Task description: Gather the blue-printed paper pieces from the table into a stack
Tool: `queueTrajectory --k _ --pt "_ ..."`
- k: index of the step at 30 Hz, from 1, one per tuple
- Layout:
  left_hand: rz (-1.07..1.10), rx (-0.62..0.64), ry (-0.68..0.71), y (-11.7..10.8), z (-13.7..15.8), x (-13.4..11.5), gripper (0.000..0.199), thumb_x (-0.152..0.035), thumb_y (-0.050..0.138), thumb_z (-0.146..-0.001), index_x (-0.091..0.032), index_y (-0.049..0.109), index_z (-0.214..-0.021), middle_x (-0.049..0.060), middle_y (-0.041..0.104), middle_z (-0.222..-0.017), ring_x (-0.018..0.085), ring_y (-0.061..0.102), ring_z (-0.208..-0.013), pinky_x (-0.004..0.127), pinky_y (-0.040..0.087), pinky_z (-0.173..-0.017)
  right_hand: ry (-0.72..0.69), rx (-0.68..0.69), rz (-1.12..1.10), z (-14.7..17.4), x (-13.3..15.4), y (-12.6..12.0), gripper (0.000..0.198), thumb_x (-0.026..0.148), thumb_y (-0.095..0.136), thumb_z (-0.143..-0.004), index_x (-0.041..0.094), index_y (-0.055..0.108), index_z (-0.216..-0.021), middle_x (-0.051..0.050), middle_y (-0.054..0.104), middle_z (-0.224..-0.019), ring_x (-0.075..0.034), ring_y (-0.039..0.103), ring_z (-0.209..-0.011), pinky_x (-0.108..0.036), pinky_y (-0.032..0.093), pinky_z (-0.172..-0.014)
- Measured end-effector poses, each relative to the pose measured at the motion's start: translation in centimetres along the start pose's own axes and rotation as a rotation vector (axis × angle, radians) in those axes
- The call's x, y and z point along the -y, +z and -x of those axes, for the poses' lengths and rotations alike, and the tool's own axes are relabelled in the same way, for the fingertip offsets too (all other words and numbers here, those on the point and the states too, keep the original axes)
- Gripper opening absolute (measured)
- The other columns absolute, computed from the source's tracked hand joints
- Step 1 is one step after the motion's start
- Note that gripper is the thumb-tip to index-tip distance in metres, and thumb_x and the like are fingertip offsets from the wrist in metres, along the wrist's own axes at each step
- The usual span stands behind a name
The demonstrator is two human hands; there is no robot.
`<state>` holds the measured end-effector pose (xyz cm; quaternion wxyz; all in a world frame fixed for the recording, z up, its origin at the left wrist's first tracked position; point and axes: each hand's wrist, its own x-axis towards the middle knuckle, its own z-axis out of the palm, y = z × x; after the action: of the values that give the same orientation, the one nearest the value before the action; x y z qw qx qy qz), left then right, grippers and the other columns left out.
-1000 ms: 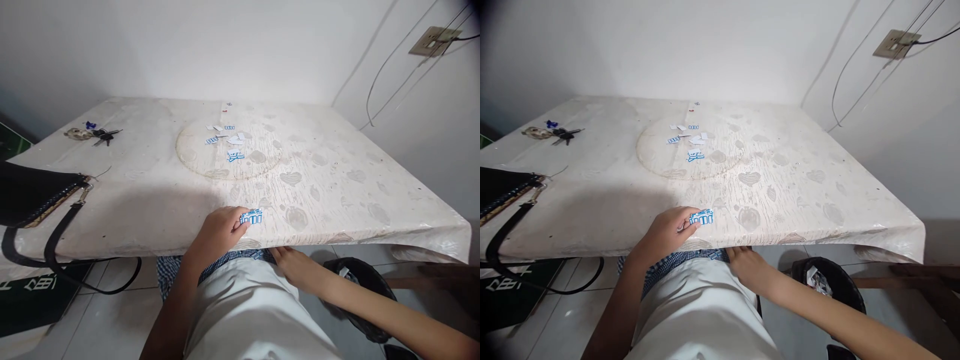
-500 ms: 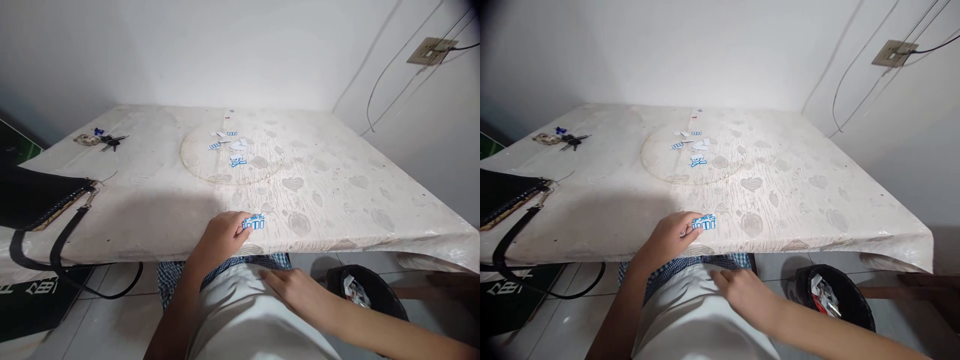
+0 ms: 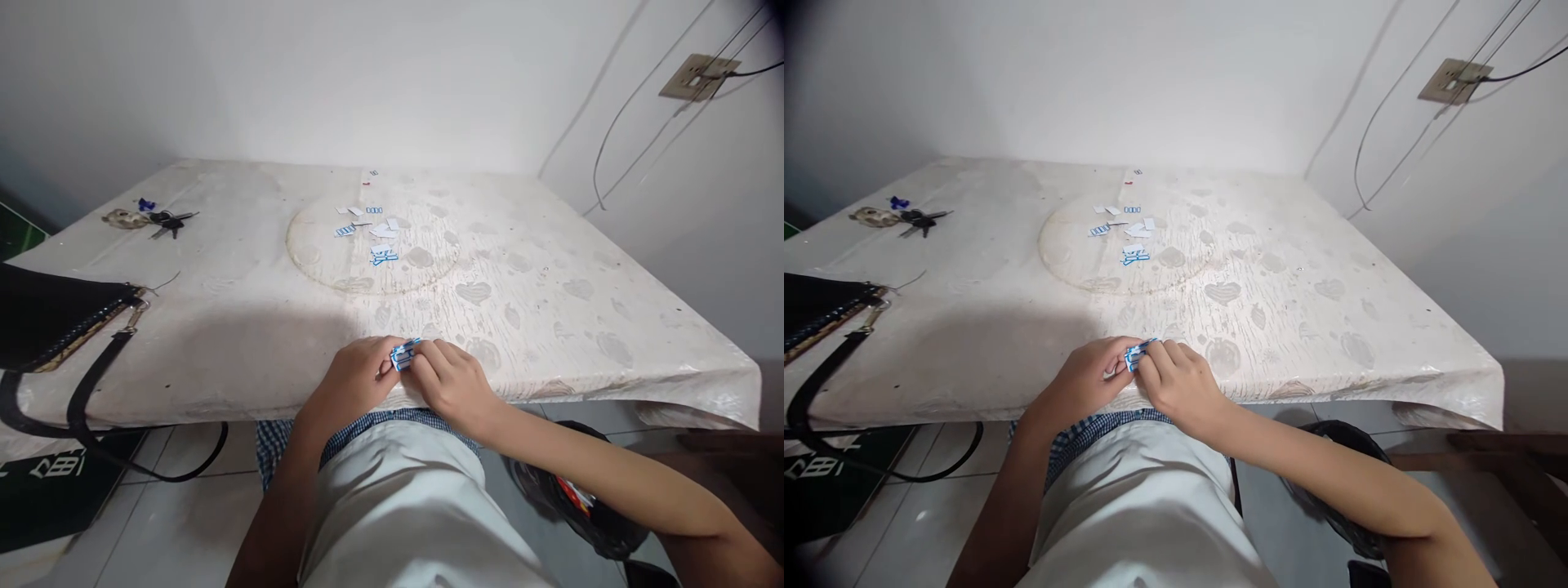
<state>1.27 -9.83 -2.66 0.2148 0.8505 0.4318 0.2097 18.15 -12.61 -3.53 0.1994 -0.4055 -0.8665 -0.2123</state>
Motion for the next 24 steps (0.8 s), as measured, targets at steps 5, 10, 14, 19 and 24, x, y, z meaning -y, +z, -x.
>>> queueTrajectory --k 5,10,14,19,24 --pt "-0.003 0.002 0.009 0.0 0.0 -0.2 0.022 -0.010 0.046 -0.078 -0.021 0.057 -0.094 -0.003 0.051 -0.066 0.012 0.047 -0.063 0.023 0.034 -0.058 -0.041 0.115 -0.067 0.0 -0.3 -0.4 0.024 0.009 0.037 -0.091 0.013 0.055 -0.077 -0.007 0.054 -0.074 -0.018 0.044 -0.065 -0.030 0.034 -0.055" --pt "0.013 0.011 0.036 -0.2 0.2 -0.2 0.029 -0.009 0.044 -0.079 -0.021 0.056 -0.101 -0.002 0.053 -0.070 0.013 0.049 -0.066 0.024 0.037 -0.061 -0.079 0.152 -0.061 0.4 -0.7 -0.9 0.022 0.008 0.037 -0.091 0.011 0.059 -0.087 -0.008 0.057 -0.081 -0.019 0.047 -0.071 -0.031 0.037 -0.061" --pt "0.078 0.063 0.070 -0.6 0.3 0.0 0.038 -0.016 0.051 -0.079 -0.022 0.051 -0.116 -0.002 0.054 -0.076 0.013 0.051 -0.072 0.025 0.040 -0.067 -0.059 0.193 -0.060 1.1 -0.4 -1.0 0.023 0.011 0.039 -0.090 0.009 0.059 -0.102 -0.011 0.060 -0.092 -0.021 0.049 -0.076 -0.033 0.040 -0.063" --pt "0.031 0.057 0.059 -0.5 0.2 -0.1 0.024 -0.023 0.050 -0.083 -0.021 0.054 -0.106 -0.003 0.054 -0.075 0.013 0.050 -0.069 0.024 0.038 -0.064 -0.059 0.145 -0.138 2.0 -0.6 -1.3 0.029 0.010 0.039 -0.089 0.006 0.055 -0.113 -0.015 0.060 -0.102 -0.024 0.052 -0.084 -0.036 0.044 -0.067" --pt "-0.082 0.015 0.020 0.1 -0.3 -0.5 0.011 -0.018 0.044 -0.085 -0.018 0.055 -0.087 -0.003 0.049 -0.062 0.012 0.047 -0.059 0.023 0.031 -0.055 0.041 0.258 -0.573 6.2 -0.8 -3.3 0.026 0.008 0.036 -0.087 0.012 0.058 -0.101 -0.010 0.061 -0.085 -0.019 0.056 -0.076 -0.031 0.047 -0.065"
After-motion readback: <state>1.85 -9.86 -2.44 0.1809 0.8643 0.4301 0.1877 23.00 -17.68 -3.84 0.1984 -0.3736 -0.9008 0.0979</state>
